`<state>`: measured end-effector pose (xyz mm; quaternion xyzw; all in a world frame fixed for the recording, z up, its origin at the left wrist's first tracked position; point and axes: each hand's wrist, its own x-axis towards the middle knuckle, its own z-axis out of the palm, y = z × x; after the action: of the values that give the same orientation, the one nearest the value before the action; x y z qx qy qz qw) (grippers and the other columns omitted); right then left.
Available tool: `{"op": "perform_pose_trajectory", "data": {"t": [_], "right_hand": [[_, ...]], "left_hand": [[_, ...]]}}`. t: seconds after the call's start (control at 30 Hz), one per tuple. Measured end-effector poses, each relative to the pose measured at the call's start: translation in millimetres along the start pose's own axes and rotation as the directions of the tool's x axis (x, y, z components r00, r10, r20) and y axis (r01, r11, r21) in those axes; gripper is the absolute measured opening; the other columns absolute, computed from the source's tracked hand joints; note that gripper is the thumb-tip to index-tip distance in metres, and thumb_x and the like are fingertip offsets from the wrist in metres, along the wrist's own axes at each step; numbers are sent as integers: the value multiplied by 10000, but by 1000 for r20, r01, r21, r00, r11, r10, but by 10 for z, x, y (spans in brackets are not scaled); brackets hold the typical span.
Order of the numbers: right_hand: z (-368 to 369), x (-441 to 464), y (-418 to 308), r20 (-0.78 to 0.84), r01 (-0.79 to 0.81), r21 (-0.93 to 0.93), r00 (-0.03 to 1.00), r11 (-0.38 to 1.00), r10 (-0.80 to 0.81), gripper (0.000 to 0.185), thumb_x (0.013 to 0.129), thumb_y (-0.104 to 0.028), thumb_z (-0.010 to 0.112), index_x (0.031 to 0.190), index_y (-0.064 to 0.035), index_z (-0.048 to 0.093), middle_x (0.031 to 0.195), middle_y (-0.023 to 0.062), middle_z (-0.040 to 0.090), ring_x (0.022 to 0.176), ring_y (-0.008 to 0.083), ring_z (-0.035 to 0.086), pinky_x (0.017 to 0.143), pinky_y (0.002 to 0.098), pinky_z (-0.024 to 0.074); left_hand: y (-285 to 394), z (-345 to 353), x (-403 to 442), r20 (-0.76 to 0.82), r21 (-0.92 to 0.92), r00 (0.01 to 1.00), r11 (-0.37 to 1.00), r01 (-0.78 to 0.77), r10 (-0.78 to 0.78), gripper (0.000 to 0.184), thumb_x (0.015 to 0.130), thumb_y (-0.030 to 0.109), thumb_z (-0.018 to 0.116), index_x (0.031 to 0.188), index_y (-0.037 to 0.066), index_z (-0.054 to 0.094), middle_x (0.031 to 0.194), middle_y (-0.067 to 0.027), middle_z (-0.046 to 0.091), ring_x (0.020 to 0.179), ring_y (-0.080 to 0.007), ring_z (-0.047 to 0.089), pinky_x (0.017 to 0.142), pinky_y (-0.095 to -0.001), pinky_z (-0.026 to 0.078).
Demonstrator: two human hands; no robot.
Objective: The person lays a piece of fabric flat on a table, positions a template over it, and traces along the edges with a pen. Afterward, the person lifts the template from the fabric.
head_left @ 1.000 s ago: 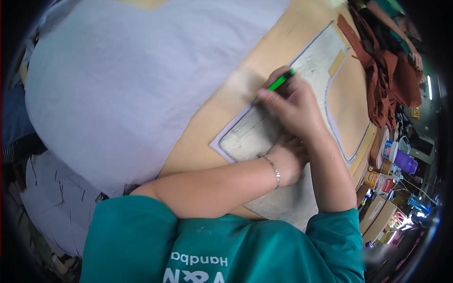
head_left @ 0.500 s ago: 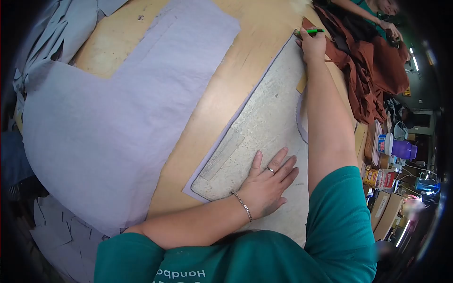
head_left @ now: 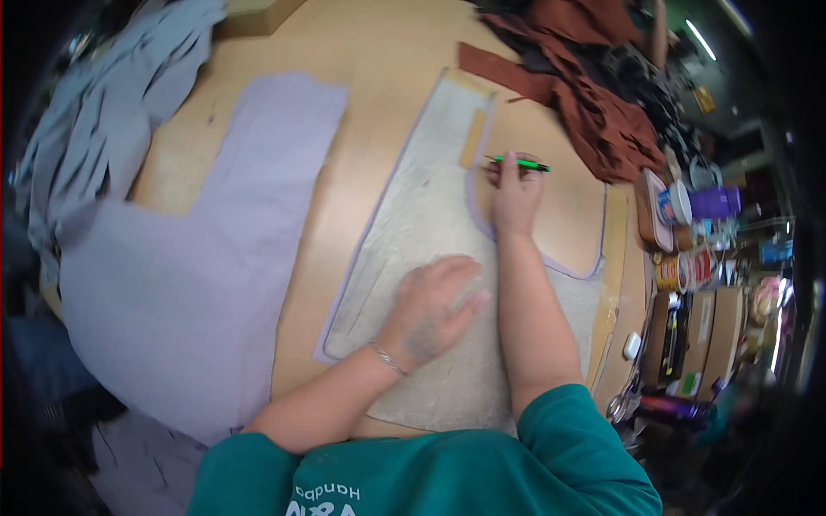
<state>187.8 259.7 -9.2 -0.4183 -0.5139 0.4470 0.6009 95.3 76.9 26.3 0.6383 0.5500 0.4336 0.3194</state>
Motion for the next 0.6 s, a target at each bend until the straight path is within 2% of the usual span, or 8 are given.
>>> {"op": "perform_pose_trajectory", "data": {"t": [0.03,0.1,0.17,0.23,0.33,0.43,0.5,0.6], "right_hand": [[-13,0,17,14,12,46,1000,999,-13,94,844,-121,492,801,-47,453,689,39,521,582,84,491,525,196,418],[-26,24,83,-63,5,-20,998,1000,-6,136,828,-151,516,764,-39,471,644,38,515,566,101,484,519,230,402],[-24,55,155,-123,12,-71,992,997,-21,163,811,-166,534,747,-27,481,617,45,514,554,121,484,519,258,397],[-32,51,206,-168,40,-124,984,992,-61,175,796,-165,548,749,-10,481,606,62,517,545,145,493,524,280,404],[-26,26,136,-159,31,-175,985,984,-60,190,789,-171,554,753,0,478,606,77,514,541,178,504,533,303,409],[-28,20,120,-153,-49,-74,988,996,37,182,802,-164,549,768,-2,472,623,60,519,568,140,518,532,281,420],[13,126,-29,-110,-225,71,967,972,232,177,809,-155,546,778,-2,464,634,48,520,570,115,514,536,266,432],[38,594,63,-99,-135,10,986,991,135,173,798,-139,555,784,7,463,640,64,539,562,129,532,545,272,437]], "left_hand": [[-50,-55,120,-107,-118,994,992,-43,30,281,806,196,500,1020,17,525,1048,-121,520,1008,-275,477,878,-389,347],[-90,-278,453,-69,139,993,987,-83,93,225,807,145,493,979,11,547,1023,-151,533,958,-281,502,843,-319,379],[-320,-346,945,-144,369,948,904,-216,285,217,806,143,491,966,9,551,1020,-159,537,941,-291,507,837,-321,380],[-473,-367,1454,-85,447,976,883,-141,199,236,824,148,456,1030,69,537,1118,-116,502,1046,-292,450,889,-401,342],[-584,-261,2021,-48,684,998,729,9,33,303,851,225,396,1142,187,475,1261,-35,392,1189,-278,305,933,-526,251],[-687,-120,2198,23,767,990,638,70,-137,356,861,306,344,1214,290,389,1340,41,270,1261,-261,157,935,-610,155],[-761,-112,2216,20,762,992,644,66,-126,369,858,335,335,1224,299,375,1346,38,255,1263,-258,152,942,-603,152],[-757,-116,2175,29,751,991,657,64,-129,371,858,342,333,1225,303,374,1347,37,252,1261,-257,157,944,-598,154]]}}
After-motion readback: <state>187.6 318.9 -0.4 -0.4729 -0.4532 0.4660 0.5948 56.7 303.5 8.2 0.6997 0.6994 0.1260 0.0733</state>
